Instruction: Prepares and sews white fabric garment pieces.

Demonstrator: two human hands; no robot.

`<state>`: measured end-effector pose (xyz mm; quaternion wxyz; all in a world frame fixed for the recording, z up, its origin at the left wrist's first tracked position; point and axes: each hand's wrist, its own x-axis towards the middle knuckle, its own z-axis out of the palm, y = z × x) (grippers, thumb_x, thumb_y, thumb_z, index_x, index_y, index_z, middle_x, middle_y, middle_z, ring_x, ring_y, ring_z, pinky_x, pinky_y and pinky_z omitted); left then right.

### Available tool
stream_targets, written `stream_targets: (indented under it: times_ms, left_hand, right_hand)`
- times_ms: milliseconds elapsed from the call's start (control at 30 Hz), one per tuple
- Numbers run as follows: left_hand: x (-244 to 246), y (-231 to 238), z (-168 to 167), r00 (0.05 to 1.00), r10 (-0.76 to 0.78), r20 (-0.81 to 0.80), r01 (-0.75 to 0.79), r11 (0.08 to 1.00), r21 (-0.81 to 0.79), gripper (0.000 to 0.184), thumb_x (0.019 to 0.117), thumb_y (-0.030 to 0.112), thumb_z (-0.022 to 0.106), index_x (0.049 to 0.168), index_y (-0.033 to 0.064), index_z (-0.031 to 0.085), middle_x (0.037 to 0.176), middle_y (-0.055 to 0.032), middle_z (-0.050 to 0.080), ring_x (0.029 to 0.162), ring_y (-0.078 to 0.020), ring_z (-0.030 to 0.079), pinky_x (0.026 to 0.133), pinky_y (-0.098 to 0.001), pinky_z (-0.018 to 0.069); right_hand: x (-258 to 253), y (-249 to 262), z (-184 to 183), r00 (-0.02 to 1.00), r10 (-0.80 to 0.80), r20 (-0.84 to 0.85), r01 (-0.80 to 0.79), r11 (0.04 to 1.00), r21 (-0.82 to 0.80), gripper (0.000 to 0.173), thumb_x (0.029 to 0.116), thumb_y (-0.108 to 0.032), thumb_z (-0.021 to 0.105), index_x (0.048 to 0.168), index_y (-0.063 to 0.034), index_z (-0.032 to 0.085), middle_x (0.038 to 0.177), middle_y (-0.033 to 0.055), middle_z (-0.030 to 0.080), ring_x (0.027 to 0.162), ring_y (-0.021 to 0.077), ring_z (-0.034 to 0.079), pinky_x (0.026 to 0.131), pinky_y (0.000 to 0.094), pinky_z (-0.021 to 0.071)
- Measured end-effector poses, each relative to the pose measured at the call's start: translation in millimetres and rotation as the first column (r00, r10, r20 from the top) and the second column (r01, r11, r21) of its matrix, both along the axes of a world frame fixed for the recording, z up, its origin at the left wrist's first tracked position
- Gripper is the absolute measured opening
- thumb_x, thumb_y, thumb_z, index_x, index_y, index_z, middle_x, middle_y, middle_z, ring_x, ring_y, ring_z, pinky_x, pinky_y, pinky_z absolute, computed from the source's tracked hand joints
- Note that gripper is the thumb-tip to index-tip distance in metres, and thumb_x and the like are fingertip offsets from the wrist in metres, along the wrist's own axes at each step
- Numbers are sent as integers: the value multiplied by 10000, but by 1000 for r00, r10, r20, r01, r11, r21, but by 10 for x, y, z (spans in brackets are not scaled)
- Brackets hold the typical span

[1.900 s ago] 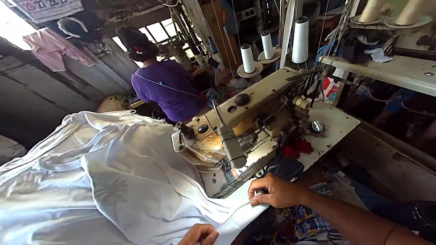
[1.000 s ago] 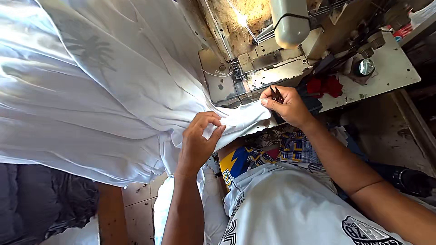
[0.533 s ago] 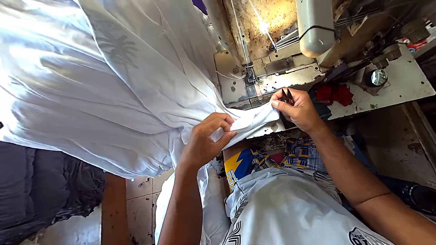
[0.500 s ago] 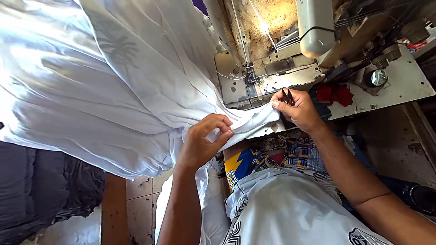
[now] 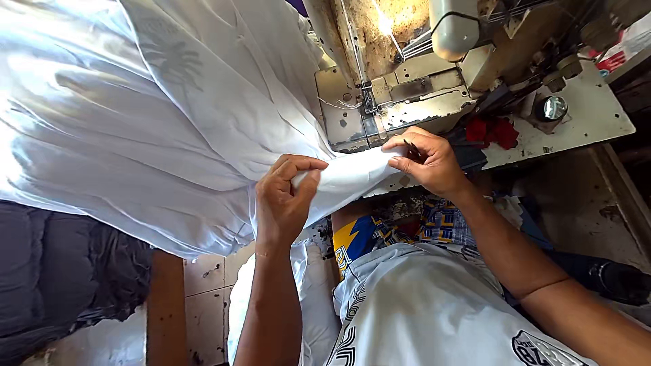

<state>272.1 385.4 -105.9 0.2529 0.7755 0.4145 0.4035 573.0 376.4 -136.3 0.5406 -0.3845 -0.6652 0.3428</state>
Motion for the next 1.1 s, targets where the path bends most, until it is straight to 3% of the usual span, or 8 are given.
stream_targets:
  times_ms: [133, 500, 600, 667, 767, 833, 967, 1100]
  left_hand:
    - [63, -137, 96, 994, 94, -47, -90, 993, 79, 262, 874, 197, 829, 1109, 112, 752, 1144, 0, 707, 1022, -94, 687, 855, -265, 595]
    - [168, -202, 144, 963, 216, -163, -176, 957, 231, 143, 947, 214, 757, 1050, 115, 759, 1089, -15, 682, 1020, -88, 643, 874, -260, 536]
    - [258, 20, 117, 982, 130, -139, -108, 983, 151, 169, 1011, 263, 662, 1079, 110, 689, 1207, -37, 618, 1192, -147, 568, 1002, -338, 480]
    - [368, 245, 61, 999, -23, 47, 21, 998, 55, 141, 1039, 215, 591, 1072, 79, 611, 1312, -50, 601, 1294, -165, 543, 1081, -372, 468]
    - [651, 543, 32, 949, -46, 313, 71, 995, -68, 75, 1044, 137, 551, 1092, 84, 529, 987, 8, 684, 910, -94, 680, 814, -301, 585]
    - [776, 742, 57, 984, 37, 177, -26, 998, -63, 139, 1038, 181, 582, 1121, 73, 555, 842, 13, 612, 727, -69, 601, 661, -256, 524]
    - [881, 1158, 46, 952, 137, -274, -108, 987, 119, 281, 1037, 300, 591, 1171, 65, 668, 1152, -96, 700, 1095, -183, 664, 998, -410, 524]
    - [982, 1364, 73, 895, 223, -388, -163, 970, 181, 324, 996, 318, 644, 1201, 74, 704, 1263, -167, 671, 1217, -319, 628, 1058, -541, 465]
  right_hand:
    - [-11, -23, -50, 996, -73, -41, 76, 993, 86, 207, 884, -36, 786, 1089, -15, 775, 952, 74, 666, 812, 103, 626, 688, 212, 551]
    - [-44, -121, -180, 988, -128, -86, 131, 991, 31, 134, 901, -66, 780, 1033, -48, 800, 936, 63, 668, 835, 108, 631, 721, 222, 551]
    - [-34, -71, -264, 988, -148, -49, 146, 988, -40, 104, 916, -108, 773, 1004, -62, 801, 949, 53, 684, 865, 108, 646, 760, 242, 562]
    - [-42, -64, -313, 991, -128, -47, 123, 987, -101, 87, 928, -108, 756, 981, -48, 788, 1004, 69, 670, 885, 116, 643, 754, 245, 567]
    - [-57, -62, -322, 996, -58, -71, 44, 981, -187, 87, 955, -92, 715, 968, -23, 767, 1032, 71, 669, 888, 115, 641, 748, 249, 569]
    - [-73, -39, -305, 994, -24, -103, -1, 970, -245, 107, 980, -88, 683, 972, -7, 751, 886, 56, 698, 754, 98, 642, 671, 250, 554]
    - [-128, -8, -287, 988, -48, -144, -5, 937, -350, 120, 1006, -92, 647, 1009, -6, 729, 731, 71, 653, 560, 120, 574, 489, 259, 493]
    - [-169, 55, -268, 960, -83, -268, -18, 935, -353, 170, 951, -25, 657, 1119, -7, 680, 725, 84, 602, 549, 138, 532, 471, 265, 458]
